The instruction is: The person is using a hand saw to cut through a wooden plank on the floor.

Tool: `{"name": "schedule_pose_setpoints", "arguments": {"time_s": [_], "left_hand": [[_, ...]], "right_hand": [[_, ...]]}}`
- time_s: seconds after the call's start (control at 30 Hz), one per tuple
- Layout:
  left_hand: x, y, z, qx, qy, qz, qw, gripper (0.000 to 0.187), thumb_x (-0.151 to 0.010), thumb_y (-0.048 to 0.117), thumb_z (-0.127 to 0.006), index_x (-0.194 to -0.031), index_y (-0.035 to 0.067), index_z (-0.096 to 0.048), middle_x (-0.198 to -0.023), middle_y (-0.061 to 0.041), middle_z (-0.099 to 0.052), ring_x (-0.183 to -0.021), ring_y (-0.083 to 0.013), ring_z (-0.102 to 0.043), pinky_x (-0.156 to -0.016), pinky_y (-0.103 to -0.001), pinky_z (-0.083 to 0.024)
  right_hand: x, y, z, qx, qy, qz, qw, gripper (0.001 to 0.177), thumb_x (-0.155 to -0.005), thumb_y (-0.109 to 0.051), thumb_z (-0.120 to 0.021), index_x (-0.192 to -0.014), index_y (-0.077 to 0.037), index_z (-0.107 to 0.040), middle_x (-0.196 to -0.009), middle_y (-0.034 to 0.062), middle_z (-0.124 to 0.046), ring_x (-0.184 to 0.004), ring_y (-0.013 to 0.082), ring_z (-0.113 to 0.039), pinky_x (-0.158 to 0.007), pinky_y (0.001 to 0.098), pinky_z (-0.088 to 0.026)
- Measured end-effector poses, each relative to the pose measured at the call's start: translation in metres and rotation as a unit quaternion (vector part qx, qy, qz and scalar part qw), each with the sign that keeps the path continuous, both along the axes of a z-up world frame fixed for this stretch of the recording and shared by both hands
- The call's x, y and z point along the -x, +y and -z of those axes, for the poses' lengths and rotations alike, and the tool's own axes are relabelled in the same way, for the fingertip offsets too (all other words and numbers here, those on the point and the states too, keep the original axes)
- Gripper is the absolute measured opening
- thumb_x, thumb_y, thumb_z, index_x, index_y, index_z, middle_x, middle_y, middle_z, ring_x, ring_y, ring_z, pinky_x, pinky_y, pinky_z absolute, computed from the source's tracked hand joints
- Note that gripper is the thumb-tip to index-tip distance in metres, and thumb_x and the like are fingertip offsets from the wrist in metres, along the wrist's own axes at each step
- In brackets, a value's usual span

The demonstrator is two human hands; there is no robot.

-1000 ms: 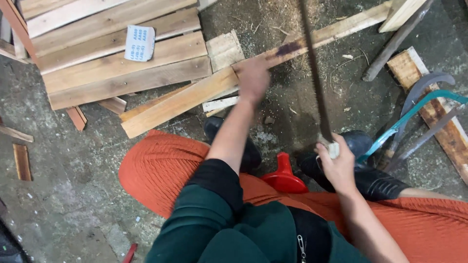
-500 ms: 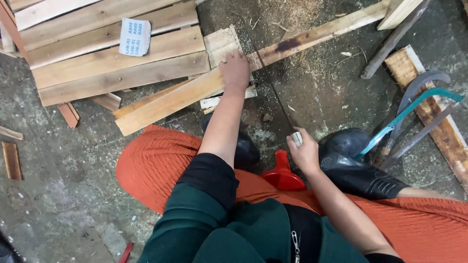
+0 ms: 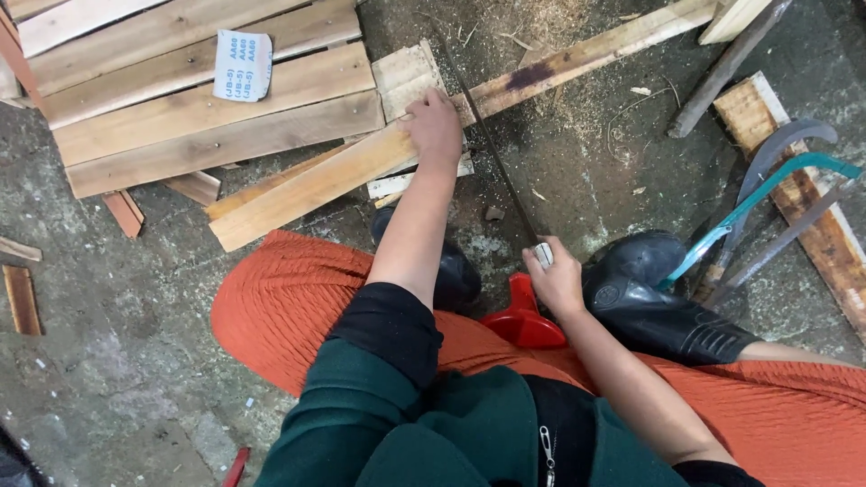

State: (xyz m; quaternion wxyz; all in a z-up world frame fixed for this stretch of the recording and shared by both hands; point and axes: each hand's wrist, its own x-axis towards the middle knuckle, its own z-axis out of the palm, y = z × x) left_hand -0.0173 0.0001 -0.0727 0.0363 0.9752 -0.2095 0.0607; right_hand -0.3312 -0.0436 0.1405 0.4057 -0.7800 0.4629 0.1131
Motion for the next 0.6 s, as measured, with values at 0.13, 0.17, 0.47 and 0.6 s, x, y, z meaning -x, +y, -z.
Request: {"name": "schedule_pose_setpoints", "arguments": {"time_s": [0.13, 0.17, 0.47, 0.6], "left_hand": [[-0.003, 0.004, -0.102, -0.125, 0.170, 0.020, 0.977, 0.031, -0.093, 0.008, -0.059, -0.121, -0.005, -0.061, -0.111, -0.017, -0.054, -0.093, -0.0362, -0.058, -0.073, -0.058, -0.053], [-0.004, 0.005, -0.106, -0.138, 0.183, 0.036, 0.973, 0.034, -0.094, 0.007, -0.059, -0.124, -0.008, -0.059, -0.115, -0.021, -0.053, -0.100, -0.0431, -0.059, -0.075, -0.060, -0.056], [-0.006, 0.007, -0.029, -0.092, 0.120, 0.055, 0.987, 0.029, -0.094, 0.005, -0.056, -0.119, -0.010, -0.062, -0.105, -0.024, -0.051, -0.097, -0.0547, -0.058, -0.071, -0.070, -0.053], [-0.008, 0.003, 0.019, -0.016, 0.000, 0.042, 0.999, 0.025, -0.092, 0.003, -0.052, -0.110, -0.008, -0.066, -0.093, -0.028, -0.046, -0.090, -0.0722, -0.053, -0.062, -0.092, -0.037]], "right_hand": [[-0.005, 0.002, -0.015, 0.017, -0.033, -0.043, 0.998, 0.041, -0.093, -0.024, -0.071, -0.127, -0.003, -0.063, -0.102, 0.0181, -0.075, -0.084, 0.0317, -0.072, -0.076, 0.0420, -0.057], [-0.006, 0.003, -0.016, 0.016, -0.025, -0.044, 0.999, 0.039, -0.094, -0.023, -0.071, -0.127, -0.003, -0.063, -0.102, 0.0173, -0.075, -0.084, 0.0308, -0.072, -0.076, 0.0418, -0.057], [-0.006, 0.006, -0.014, -0.009, 0.008, -0.017, 1.000, 0.036, -0.095, -0.029, -0.072, -0.126, -0.010, -0.066, -0.103, 0.0166, -0.075, -0.095, 0.0347, -0.070, -0.081, 0.0467, -0.057], [-0.004, 0.005, -0.004, -0.005, 0.021, -0.003, 1.000, 0.038, -0.095, -0.035, -0.074, -0.128, -0.016, -0.069, -0.105, 0.0192, -0.076, -0.107, 0.0431, -0.070, -0.088, 0.0546, -0.056]]}}
